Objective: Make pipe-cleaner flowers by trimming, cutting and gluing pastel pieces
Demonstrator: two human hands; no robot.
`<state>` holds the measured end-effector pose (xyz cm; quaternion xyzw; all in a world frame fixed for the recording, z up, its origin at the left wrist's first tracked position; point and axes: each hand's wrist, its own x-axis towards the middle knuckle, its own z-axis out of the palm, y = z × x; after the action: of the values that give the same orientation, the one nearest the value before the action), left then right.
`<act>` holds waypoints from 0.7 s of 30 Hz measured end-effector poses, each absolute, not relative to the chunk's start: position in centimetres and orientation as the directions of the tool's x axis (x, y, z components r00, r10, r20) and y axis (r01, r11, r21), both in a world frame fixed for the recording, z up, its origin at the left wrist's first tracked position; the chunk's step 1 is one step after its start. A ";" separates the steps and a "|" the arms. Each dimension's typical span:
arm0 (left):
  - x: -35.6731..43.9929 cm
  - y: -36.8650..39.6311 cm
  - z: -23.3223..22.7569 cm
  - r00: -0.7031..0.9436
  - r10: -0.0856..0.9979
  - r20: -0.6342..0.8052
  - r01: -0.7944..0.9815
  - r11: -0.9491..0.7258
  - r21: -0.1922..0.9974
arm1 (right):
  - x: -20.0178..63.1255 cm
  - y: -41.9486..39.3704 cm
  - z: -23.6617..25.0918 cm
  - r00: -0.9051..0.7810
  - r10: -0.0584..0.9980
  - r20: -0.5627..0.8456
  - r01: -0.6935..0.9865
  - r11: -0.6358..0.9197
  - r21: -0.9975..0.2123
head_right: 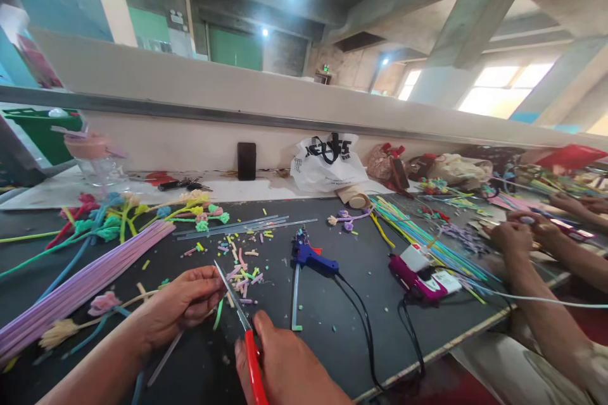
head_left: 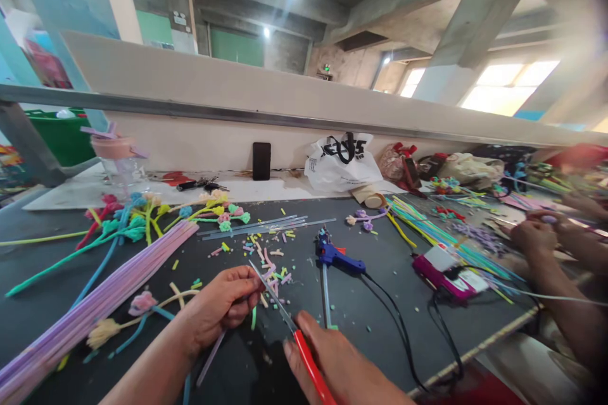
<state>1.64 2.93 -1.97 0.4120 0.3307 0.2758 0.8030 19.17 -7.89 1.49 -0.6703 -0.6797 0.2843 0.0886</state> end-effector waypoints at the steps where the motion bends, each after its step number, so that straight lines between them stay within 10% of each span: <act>1: 1.6 2.9 -2.0 0.630 0.714 -0.305 -0.171 0.511 0.842 | 19.0 -7.9 1.7 -0.076 0.958 -0.278 0.865 -0.076 -0.496; 21: 1.5 3.1 -2.5 0.625 0.713 -0.319 -0.152 0.511 0.846 | 18.5 -7.7 2.0 -0.046 0.971 -0.234 0.842 -0.089 -0.533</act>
<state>1.54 3.05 -2.48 0.4140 0.3386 0.2699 0.8007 18.46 -7.67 2.02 -0.6811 -0.6653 0.2836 0.1142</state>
